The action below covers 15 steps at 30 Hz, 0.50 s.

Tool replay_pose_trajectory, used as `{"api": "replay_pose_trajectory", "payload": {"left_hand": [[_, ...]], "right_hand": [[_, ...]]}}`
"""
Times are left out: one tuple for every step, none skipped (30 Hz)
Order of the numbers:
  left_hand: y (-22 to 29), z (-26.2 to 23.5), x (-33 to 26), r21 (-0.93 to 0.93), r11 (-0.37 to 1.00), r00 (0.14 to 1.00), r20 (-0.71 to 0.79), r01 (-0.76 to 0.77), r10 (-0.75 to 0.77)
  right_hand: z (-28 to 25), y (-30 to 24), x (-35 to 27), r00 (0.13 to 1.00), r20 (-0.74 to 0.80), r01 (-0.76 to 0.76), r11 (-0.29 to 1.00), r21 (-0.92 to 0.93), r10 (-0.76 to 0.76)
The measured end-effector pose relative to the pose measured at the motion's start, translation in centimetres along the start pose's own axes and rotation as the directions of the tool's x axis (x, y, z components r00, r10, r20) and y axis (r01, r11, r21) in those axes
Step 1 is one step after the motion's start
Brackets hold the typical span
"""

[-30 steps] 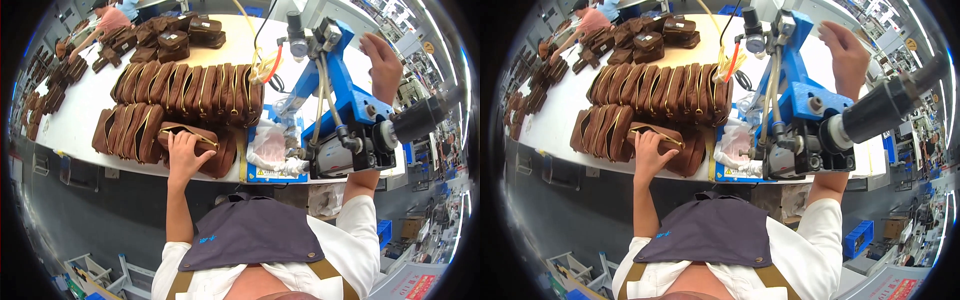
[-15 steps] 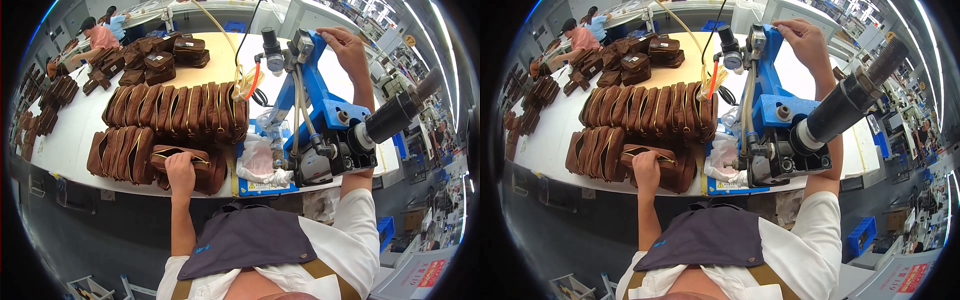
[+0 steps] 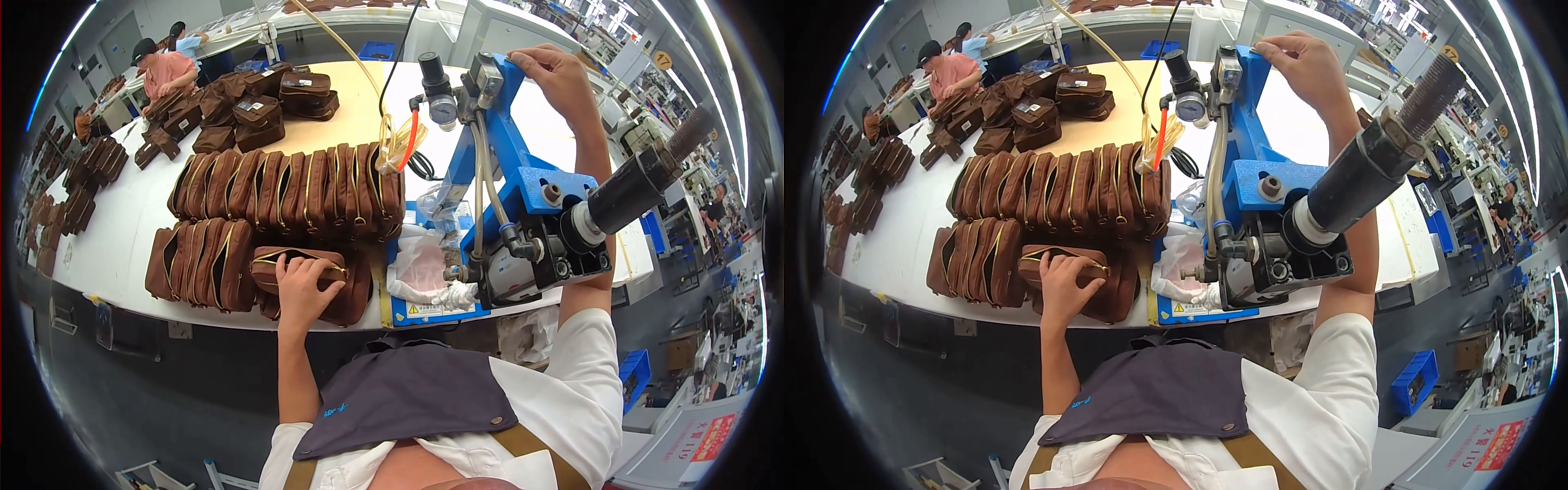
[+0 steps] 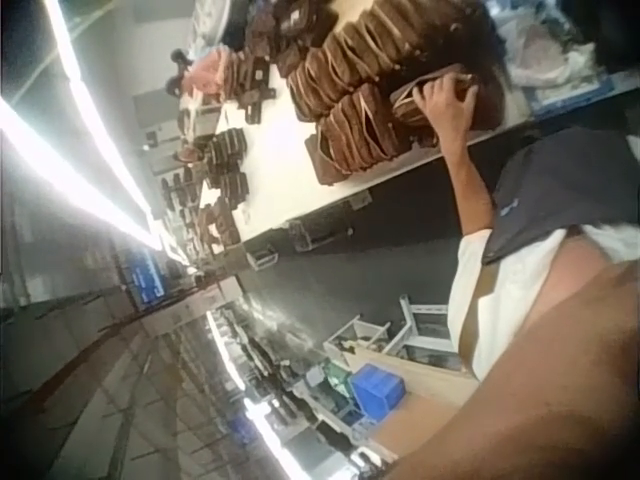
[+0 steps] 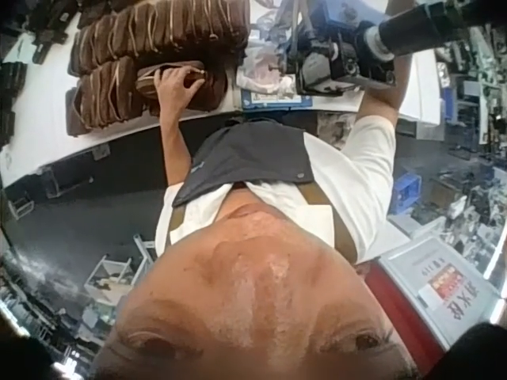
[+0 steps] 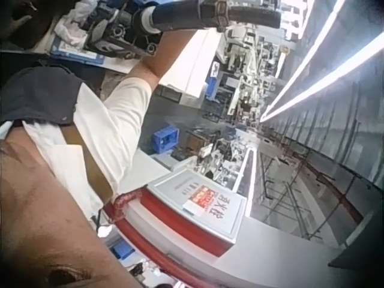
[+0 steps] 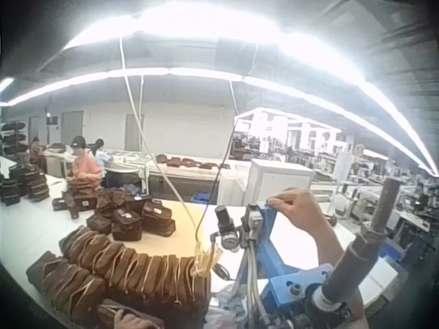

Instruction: Using a pneumatic press to attach hardware or punch holes in leather pouches as part of a manufacturing line.

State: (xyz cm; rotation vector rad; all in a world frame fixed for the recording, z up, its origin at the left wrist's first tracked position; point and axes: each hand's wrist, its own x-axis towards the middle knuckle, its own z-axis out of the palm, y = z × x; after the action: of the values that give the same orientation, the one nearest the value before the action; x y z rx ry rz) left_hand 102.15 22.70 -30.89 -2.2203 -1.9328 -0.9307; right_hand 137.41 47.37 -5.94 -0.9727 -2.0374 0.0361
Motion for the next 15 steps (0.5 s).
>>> {"api": "replay_pose_trajectory", "payload": {"left_hand": [[0.1,0.1,-0.2,0.004,1.0,1.0,0.004,0.01,-0.01],[0.2,0.3,-0.4,0.028,1.0,1.0,0.011,-0.001,0.001],[0.3,0.5,-0.5,0.052,0.999,1.0,0.021,-0.011,0.01],[0.0,1.0,-0.9,0.066,0.998,1.0,0.019,-0.015,0.013],[-0.3,1.4,-1.2,0.066,0.997,0.999,0.013,-0.036,0.035],[0.0,1.3,-1.4,0.088,0.996,0.999,0.028,-0.031,0.028],[0.5,1.2,-0.4,0.092,0.993,0.997,0.045,-0.074,0.07],[1.2,0.8,-0.1,0.09,0.994,0.997,0.04,-0.066,0.062],[1.6,0.8,0.1,0.089,0.995,0.998,0.034,-0.051,0.048],[1.5,1.0,0.0,0.087,0.995,0.999,0.007,-0.044,0.043],[1.2,1.4,-0.4,0.087,0.996,0.999,-0.023,-0.03,0.032],[1.0,1.8,-0.8,0.079,0.997,0.997,-0.075,-0.022,0.027],[1.1,2.0,-0.8,0.081,0.997,0.997,-0.076,-0.011,0.017],[1.5,2.2,-0.6,0.054,0.999,0.998,-0.063,0.0,0.004],[1.8,2.2,-1.4,0.048,0.998,0.997,-0.065,0.038,-0.035]], "right_hand": [[0.3,0.0,0.1,1.0,0.015,0.02,0.999,-0.051,-0.02],[0.5,0.2,0.4,1.0,0.025,0.019,0.999,-0.04,-0.018],[0.3,0.5,0.8,0.999,0.045,0.015,0.997,-0.076,-0.012],[0.8,0.1,1.2,0.997,0.082,0.014,0.995,-0.101,-0.006],[0.6,-2.0,1.4,0.981,0.164,-0.09,0.991,-0.103,0.106],[0.9,0.0,2.2,0.974,0.2,-0.101,0.995,-0.022,0.103],[-1.1,2.8,2.3,0.971,0.202,-0.136,0.99,0.028,0.127],[-1.6,4.5,2.0,0.982,0.151,-0.129,0.985,0.112,0.112],[-1.3,5.3,1.6,0.99,0.102,-0.118,0.973,0.196,0.1],[-0.6,4.3,0.6,0.989,0.029,-0.148,0.948,0.281,0.146],[0.1,3.0,-1.2,0.98,-0.034,-0.172,0.914,0.366,0.198],[0.9,2.4,-3.4,0.941,-0.042,-0.299,0.885,0.358,0.335],[1.3,2.1,-5.8,0.882,-0.065,-0.421,0.842,0.338,0.467],[0.7,7.8,-7.0,0.876,-0.056,-0.437,0.836,0.333,0.48],[2.9,5.8,-10.8,0.866,0.086,-0.494,0.814,0.305,0.493]]}}
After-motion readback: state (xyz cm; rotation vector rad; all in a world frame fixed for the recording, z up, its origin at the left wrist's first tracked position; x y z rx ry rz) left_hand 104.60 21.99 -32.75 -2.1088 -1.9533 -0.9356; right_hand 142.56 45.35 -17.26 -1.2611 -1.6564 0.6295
